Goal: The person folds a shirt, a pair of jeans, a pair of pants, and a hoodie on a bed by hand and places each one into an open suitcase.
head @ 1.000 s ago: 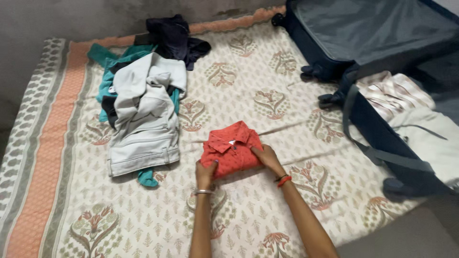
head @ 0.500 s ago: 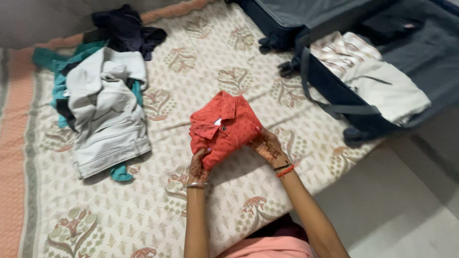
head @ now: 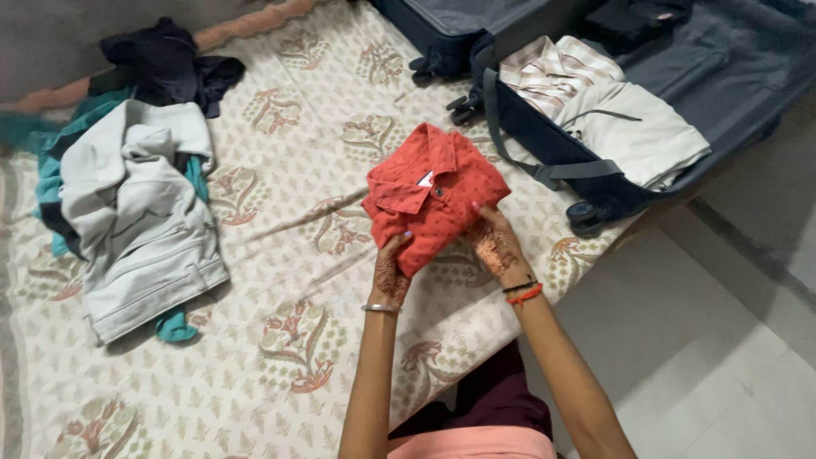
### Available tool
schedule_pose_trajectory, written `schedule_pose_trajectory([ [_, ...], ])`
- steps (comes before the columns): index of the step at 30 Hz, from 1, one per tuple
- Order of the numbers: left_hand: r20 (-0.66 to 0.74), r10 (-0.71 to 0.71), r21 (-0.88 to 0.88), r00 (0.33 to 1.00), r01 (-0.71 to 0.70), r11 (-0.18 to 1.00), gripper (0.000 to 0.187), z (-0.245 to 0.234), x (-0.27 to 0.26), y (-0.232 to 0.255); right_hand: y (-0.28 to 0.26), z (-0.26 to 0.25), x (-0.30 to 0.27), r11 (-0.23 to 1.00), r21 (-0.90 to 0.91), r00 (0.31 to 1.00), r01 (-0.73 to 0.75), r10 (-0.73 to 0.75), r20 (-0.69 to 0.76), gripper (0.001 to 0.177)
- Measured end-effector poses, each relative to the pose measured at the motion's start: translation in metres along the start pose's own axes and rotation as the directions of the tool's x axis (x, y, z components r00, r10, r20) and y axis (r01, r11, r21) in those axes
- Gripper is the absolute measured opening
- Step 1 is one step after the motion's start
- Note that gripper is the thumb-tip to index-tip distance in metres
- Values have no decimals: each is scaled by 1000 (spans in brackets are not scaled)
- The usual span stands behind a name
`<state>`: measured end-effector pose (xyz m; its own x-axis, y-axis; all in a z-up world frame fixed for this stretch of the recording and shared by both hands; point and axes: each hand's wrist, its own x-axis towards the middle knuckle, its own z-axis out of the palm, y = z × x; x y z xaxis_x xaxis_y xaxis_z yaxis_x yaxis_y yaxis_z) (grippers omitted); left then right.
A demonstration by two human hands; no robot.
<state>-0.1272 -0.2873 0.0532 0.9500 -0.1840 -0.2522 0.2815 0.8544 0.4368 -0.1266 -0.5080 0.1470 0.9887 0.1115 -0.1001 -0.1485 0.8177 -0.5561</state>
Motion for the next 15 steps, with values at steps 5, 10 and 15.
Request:
schedule_pose_trajectory([
  [5, 56, 18, 61, 998, -21, 998, 29, 58, 30, -34, -63, -19, 1, 998, 7, 997, 63, -63, -52, 47],
  [10, 123, -65, 22, 990, 63, 998, 29, 130, 47, -51, -139, -42, 8, 964, -202, 976, 172, -194, -95, 41],
  [15, 277, -110, 34, 955, 104, 994, 45, 192, 86, -86, -205, -52, 20, 940, -209, 960, 268, -278, -20, 45],
])
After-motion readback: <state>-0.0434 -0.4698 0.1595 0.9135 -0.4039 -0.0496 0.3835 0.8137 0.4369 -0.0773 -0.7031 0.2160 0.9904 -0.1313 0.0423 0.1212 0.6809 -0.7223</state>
